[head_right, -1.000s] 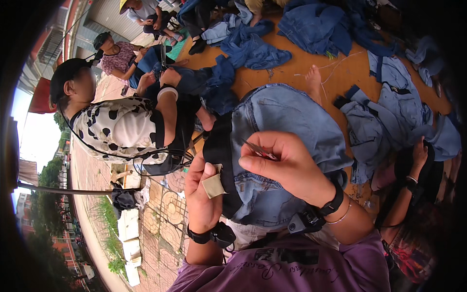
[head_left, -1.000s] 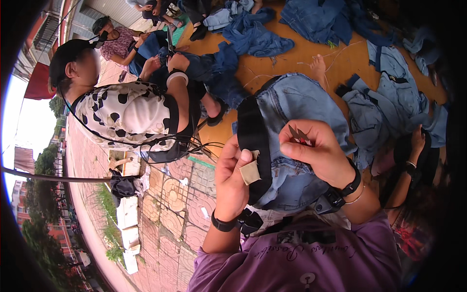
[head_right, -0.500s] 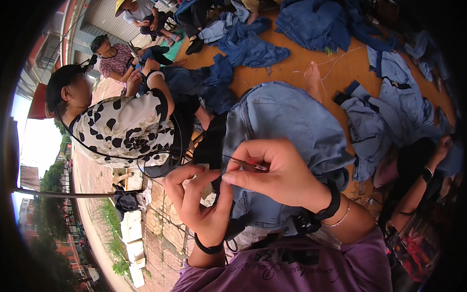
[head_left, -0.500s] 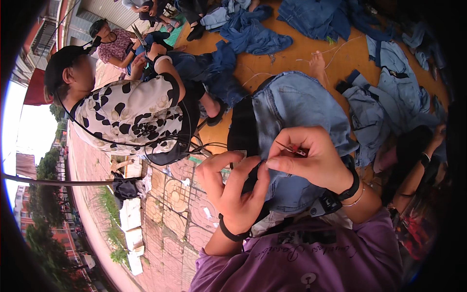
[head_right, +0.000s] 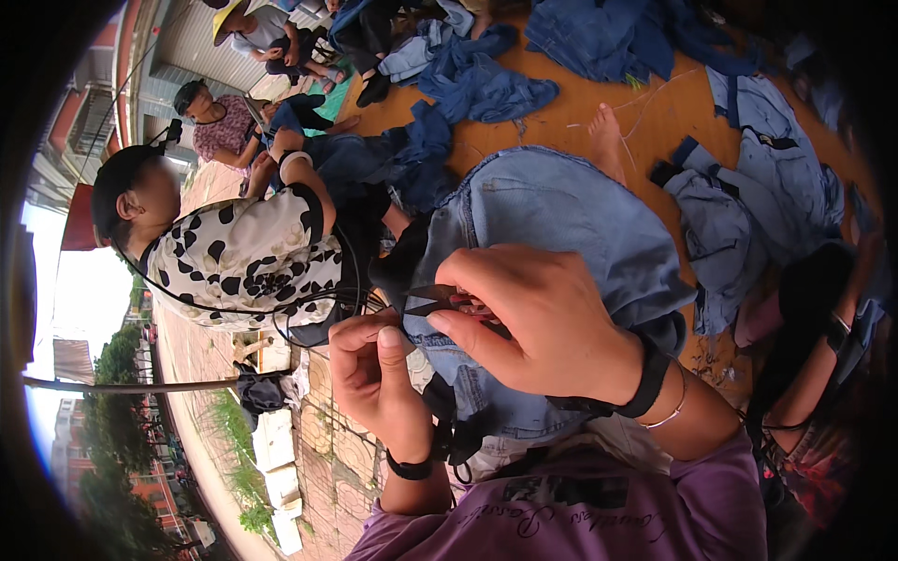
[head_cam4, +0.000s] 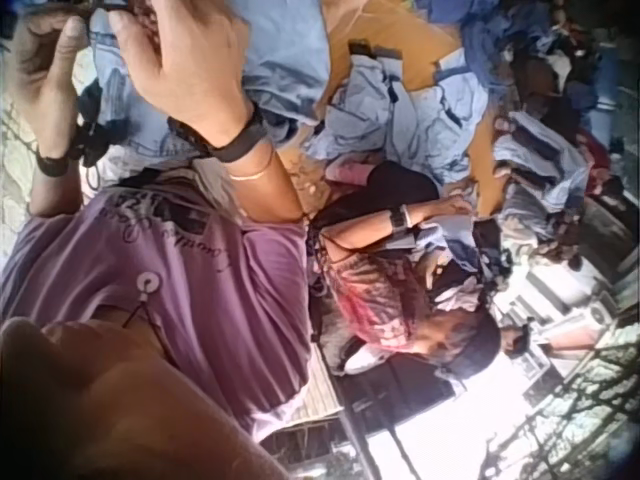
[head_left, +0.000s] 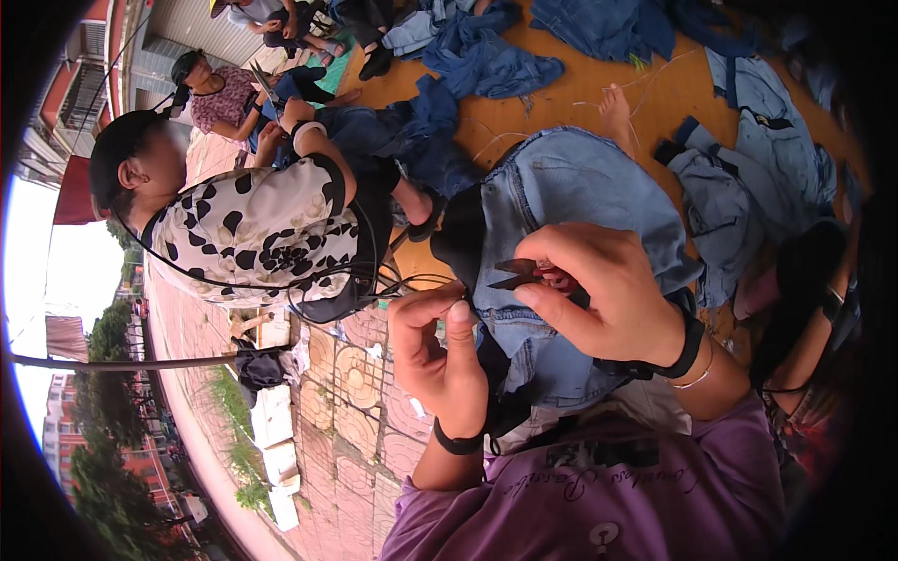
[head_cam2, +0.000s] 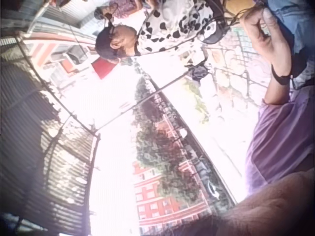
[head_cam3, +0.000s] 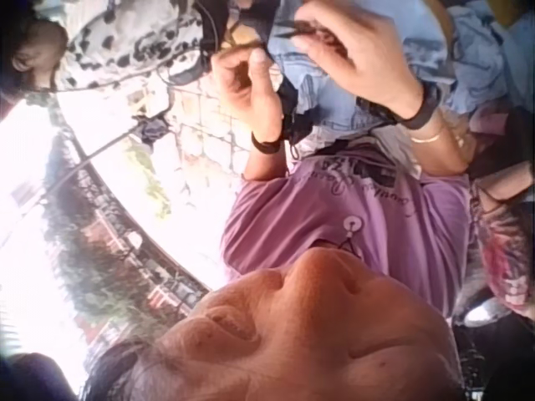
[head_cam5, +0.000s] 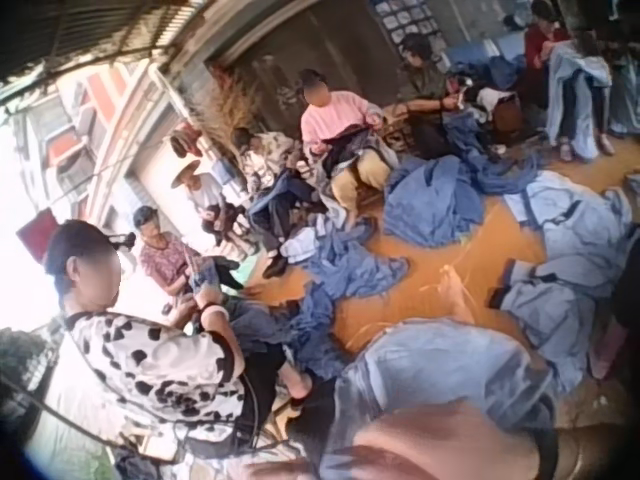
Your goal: Inspecting denim jeans and using thread nippers to trim loose threads from seams and labels.
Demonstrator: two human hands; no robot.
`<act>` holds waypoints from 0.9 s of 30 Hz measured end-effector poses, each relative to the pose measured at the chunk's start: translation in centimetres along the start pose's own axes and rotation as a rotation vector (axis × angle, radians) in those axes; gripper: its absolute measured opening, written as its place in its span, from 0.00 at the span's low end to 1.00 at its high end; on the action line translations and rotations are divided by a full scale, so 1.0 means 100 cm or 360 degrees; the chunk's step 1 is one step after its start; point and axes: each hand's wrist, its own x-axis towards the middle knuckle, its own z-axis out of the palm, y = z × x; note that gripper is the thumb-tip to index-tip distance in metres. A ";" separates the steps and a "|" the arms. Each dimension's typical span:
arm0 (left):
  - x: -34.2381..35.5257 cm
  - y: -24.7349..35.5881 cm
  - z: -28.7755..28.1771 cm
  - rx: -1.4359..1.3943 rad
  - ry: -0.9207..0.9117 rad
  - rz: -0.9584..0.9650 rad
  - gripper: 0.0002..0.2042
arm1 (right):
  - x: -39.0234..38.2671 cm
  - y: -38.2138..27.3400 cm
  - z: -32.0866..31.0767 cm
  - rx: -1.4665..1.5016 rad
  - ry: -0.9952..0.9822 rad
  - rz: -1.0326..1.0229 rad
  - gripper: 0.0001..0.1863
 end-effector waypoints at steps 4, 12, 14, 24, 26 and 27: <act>0.000 -0.002 0.005 -0.0121 -0.0014 -0.0011 0.04 | -0.004 -0.001 0.006 -0.0433 -0.0001 -0.0276 0.11; 0.002 -0.004 0.010 -0.0179 -0.0013 0.0111 0.04 | -0.003 -0.004 0.004 -0.0712 -0.0029 -0.0390 0.12; 0.001 -0.003 0.012 -0.0202 0.0005 0.0130 0.04 | -0.003 -0.007 0.002 -0.0848 -0.0091 -0.0417 0.13; -0.001 0.002 0.016 -0.0002 -0.0031 0.0281 0.04 | -0.002 -0.012 0.001 -0.0947 -0.0041 -0.0432 0.13; -0.001 0.003 0.015 0.0016 -0.0025 0.0293 0.04 | -0.001 -0.013 0.002 -0.0932 -0.0048 -0.0437 0.13; 0.000 0.004 0.014 0.0036 -0.0016 0.0306 0.04 | -0.001 -0.014 0.002 -0.0932 -0.0046 -0.0436 0.13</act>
